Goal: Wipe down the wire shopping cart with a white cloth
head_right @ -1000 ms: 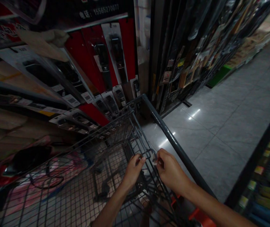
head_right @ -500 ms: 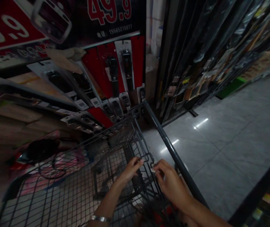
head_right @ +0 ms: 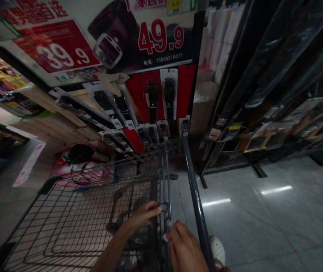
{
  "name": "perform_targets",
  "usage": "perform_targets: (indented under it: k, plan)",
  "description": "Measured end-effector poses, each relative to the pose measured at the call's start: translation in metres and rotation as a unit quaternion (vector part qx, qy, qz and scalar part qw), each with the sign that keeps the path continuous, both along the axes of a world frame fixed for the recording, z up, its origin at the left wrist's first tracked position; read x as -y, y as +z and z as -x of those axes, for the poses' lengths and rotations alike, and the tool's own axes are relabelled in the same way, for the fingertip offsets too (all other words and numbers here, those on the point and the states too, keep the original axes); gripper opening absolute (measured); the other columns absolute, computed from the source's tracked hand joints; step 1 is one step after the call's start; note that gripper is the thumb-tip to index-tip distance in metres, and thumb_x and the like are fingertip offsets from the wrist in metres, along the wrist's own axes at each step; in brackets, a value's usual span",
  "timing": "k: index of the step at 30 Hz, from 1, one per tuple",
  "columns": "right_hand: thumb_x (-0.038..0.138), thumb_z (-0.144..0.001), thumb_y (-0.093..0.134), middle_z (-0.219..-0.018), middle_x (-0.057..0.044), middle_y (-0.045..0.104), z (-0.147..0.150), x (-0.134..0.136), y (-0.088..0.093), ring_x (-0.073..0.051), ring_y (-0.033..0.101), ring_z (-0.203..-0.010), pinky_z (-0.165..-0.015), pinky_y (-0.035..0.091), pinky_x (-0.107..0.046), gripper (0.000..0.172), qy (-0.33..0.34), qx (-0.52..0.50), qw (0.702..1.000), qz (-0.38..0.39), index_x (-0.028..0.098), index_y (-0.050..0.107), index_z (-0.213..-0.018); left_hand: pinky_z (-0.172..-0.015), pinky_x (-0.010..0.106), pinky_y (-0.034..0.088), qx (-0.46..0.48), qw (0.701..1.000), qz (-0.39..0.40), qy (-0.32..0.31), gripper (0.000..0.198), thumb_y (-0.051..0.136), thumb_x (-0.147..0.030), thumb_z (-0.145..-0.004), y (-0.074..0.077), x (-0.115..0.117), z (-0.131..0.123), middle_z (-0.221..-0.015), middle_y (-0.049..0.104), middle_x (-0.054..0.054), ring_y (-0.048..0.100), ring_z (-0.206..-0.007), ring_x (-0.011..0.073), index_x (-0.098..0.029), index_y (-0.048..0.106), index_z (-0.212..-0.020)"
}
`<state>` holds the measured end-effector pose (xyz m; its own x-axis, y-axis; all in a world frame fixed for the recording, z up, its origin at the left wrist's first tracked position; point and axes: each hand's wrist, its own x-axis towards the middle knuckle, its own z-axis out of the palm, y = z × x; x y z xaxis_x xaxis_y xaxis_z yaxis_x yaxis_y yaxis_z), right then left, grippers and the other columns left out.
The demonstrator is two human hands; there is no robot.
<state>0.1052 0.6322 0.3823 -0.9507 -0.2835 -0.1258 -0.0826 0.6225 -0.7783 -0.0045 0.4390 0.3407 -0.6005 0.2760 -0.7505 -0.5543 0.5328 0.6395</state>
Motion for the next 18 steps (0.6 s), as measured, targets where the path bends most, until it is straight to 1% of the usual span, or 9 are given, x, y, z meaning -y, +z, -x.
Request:
perform_targets:
  k: [3, 5, 7, 8, 10, 11, 13, 16, 18]
  plan:
    - [-0.001, -0.081, 0.041, -0.097, -0.004, 0.06, 0.001, -0.011, 0.002, -0.017, 0.064, -0.091, -0.079, 0.05, -0.025, 0.032, 0.0, 0.0, 1.0, 0.012, 0.022, 0.059, -0.094, -0.061, 0.025, 0.043, -0.014, 1.0, 0.0, 0.003, 0.072, 0.061, -0.078, -0.058, 0.0, -0.01, -0.005, -0.098, 0.064, 0.004, 0.058, -0.092, 0.0215, -0.021, 0.062, -0.102]
    - [0.001, -0.083, 0.04, -0.097, -0.005, 0.06, 0.0, -0.016, 0.003, -0.018, 0.064, -0.089, -0.078, 0.05, -0.027, 0.03, -0.002, 0.004, 1.0, 0.012, 0.022, 0.058, -0.093, -0.067, 0.028, 0.045, -0.026, 1.0, 0.001, 0.001, 0.066, 0.062, -0.075, -0.061, -0.002, -0.013, -0.007, -0.094, 0.065, 0.003, 0.058, -0.09, 0.0213, -0.021, 0.064, -0.098]
    - [0.002, -0.083, 0.039, -0.097, -0.006, 0.06, -0.001, -0.019, 0.003, -0.019, 0.063, -0.088, -0.078, 0.05, -0.029, 0.03, -0.002, 0.01, 1.0, 0.008, 0.022, 0.058, -0.093, -0.079, 0.034, 0.047, -0.051, 0.999, 0.008, -0.001, 0.059, 0.063, -0.073, -0.062, -0.006, -0.015, -0.008, -0.092, 0.064, 0.002, 0.057, -0.095, 0.0229, -0.022, 0.066, -0.092]
    - [0.002, -0.083, 0.038, -0.097, -0.006, 0.059, -0.001, -0.02, 0.004, -0.02, 0.063, -0.088, -0.077, 0.05, -0.03, 0.029, -0.001, 0.012, 1.0, 0.007, 0.022, 0.057, -0.092, -0.088, 0.037, 0.045, -0.067, 0.998, 0.013, -0.001, 0.055, 0.064, -0.071, -0.063, -0.008, -0.016, -0.009, -0.094, 0.063, 0.003, 0.055, -0.101, 0.0239, -0.023, 0.067, -0.09]
    - [0.001, -0.082, 0.038, -0.095, -0.006, 0.059, -0.002, -0.022, 0.006, -0.02, 0.063, -0.087, -0.076, 0.049, -0.031, 0.028, -0.003, 0.011, 1.0, 0.009, 0.021, 0.056, -0.09, -0.102, 0.04, 0.038, -0.101, 0.995, 0.024, 0.0, 0.05, 0.065, -0.069, -0.064, -0.013, -0.017, -0.01, -0.098, 0.061, 0.003, 0.051, -0.111, 0.0258, -0.024, 0.069, -0.085]
    - [0.001, -0.081, 0.039, -0.095, -0.006, 0.059, -0.002, -0.022, 0.007, -0.02, 0.062, -0.087, -0.076, 0.049, -0.031, 0.027, -0.005, 0.008, 1.0, 0.011, 0.021, 0.056, -0.09, -0.106, 0.042, 0.035, -0.116, 0.993, 0.029, 0.0, 0.048, 0.065, -0.068, -0.064, -0.016, -0.018, -0.012, -0.099, 0.06, 0.004, 0.05, -0.114, 0.0266, -0.024, 0.069, -0.084]
    - [0.002, -0.082, 0.04, -0.094, -0.006, 0.059, -0.003, -0.023, 0.01, -0.02, 0.062, -0.086, -0.075, 0.048, -0.031, 0.025, -0.009, -0.003, 1.0, 0.016, 0.021, 0.055, -0.089, -0.11, 0.044, 0.031, -0.142, 0.989, 0.036, 0.004, 0.045, 0.065, -0.065, -0.066, -0.022, -0.019, -0.014, -0.101, 0.059, 0.006, 0.049, -0.116, 0.0283, -0.024, 0.07, -0.082]
    - [0.004, -0.081, 0.044, -0.09, -0.005, 0.059, -0.003, -0.024, 0.011, -0.019, 0.061, -0.084, -0.073, 0.046, -0.029, 0.021, -0.023, -0.025, 0.999, 0.014, 0.021, 0.055, -0.087, -0.111, 0.045, 0.031, -0.184, 0.982, 0.037, 0.017, 0.039, 0.064, -0.062, -0.07, -0.032, -0.02, -0.017, -0.1, 0.059, 0.008, 0.049, -0.117, 0.0301, -0.024, 0.071, -0.078]
    - [0.004, -0.079, 0.046, -0.088, -0.003, 0.059, -0.003, -0.024, 0.01, -0.018, 0.061, -0.082, -0.072, 0.045, -0.028, 0.02, -0.03, -0.052, 0.998, 0.013, 0.021, 0.055, -0.084, -0.109, 0.047, 0.033, -0.211, 0.977, 0.026, 0.023, 0.038, 0.063, -0.06, -0.072, -0.04, -0.018, -0.017, -0.095, 0.06, 0.008, 0.05, -0.115, 0.0308, -0.024, 0.07, -0.073]
